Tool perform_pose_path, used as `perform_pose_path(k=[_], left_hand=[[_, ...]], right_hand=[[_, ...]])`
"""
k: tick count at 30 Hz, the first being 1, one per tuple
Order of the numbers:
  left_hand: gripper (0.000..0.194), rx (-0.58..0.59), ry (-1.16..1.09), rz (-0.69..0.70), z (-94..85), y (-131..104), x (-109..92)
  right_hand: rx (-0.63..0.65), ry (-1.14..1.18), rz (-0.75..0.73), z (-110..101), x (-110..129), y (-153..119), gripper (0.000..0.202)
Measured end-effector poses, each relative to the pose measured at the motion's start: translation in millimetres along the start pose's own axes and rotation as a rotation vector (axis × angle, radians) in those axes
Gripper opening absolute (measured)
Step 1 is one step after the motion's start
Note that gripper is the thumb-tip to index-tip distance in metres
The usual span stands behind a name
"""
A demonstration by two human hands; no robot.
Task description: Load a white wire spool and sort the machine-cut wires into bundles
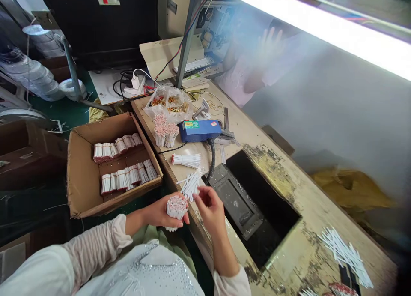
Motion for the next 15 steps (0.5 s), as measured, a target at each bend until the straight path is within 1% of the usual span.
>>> perform_pose_path(k=[2, 4, 7, 9, 13, 15], left_hand=[[0.052, -0.001, -0.037, 0.001, 1.1, 0.6, -3.2], [0.051, -0.009, -0.069, 0.009, 2.3, 2.0, -6.3], [0.05, -0.001, -0.063, 0.01, 5.5, 4.3, -8.4], [0.051, 0.005, -0.007, 0.009, 7.1, 5.2, -8.7], [0.05, -0.007, 0.15, 0.008, 7.4, 5.6, -8.5], [0.051, -0.014, 0.181, 0.007, 7.6, 5.5, -8.7]], right_hand=[[0.131, -0.055, -0.056, 12.5, 20.3, -21.1, 0.012], [0.186, -0.093, -0.108, 18.3, 34.3, -35.6, 0.01], [0.193, -0.136, -0.167, 19.7, 44.0, -43.0, 0.007], [0.196, -0.14, -0.185, 20.0, 45.9, -43.2, 0.004], [0.189, -0.133, -0.238, 19.9, 52.7, -45.1, 0.011], [0.185, -0.121, -0.273, 19.7, 56.8, -47.2, 0.013]])
Point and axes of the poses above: each hand's wrist, its own y-axis towards the middle knuckle, its own z-axis out of the palm, x = y × z, the point moved 8 cm from there along y, towards the middle knuckle, and after that the axes turned 15 degrees about y, right-handed, at the moved point
